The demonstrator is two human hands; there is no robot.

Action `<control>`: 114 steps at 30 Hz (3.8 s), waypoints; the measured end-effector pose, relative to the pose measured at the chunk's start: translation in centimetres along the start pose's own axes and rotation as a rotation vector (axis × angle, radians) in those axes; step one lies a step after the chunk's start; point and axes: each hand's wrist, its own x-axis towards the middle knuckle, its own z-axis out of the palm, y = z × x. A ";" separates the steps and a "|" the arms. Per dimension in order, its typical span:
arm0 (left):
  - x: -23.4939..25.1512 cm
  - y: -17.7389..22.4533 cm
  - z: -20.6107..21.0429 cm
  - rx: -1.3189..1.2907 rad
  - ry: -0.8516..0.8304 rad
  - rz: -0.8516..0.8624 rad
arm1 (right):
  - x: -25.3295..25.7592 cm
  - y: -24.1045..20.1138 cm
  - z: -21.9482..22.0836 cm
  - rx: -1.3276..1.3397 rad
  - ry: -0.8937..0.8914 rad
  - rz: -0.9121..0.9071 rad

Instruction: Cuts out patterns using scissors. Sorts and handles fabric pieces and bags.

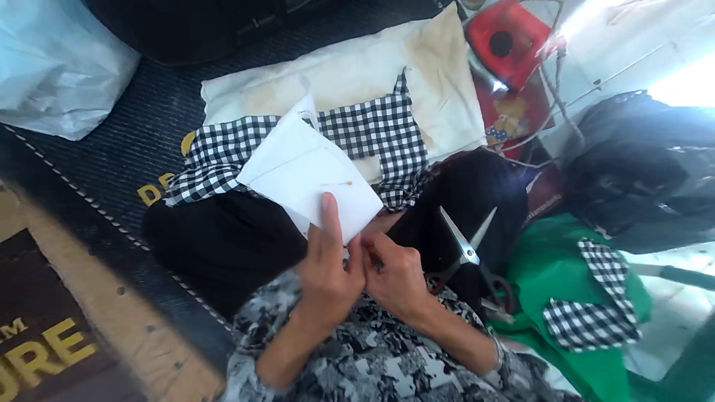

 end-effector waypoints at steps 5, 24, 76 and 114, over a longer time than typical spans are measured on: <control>0.1 0.5 -0.1 -0.017 -0.016 0.006 | -0.2 -0.1 -0.4 0.036 0.018 -0.009; 0.3 0.1 -0.4 -0.211 -0.153 -0.076 | 0.2 -0.9 -1.6 0.210 -0.095 0.181; -2.1 0.9 2.1 -0.001 -0.029 0.032 | -0.2 0.9 -2.8 0.475 -0.205 0.480; 0.1 -0.7 -0.8 -1.106 -0.307 -0.944 | -0.2 0.5 -2.8 0.606 -0.040 0.177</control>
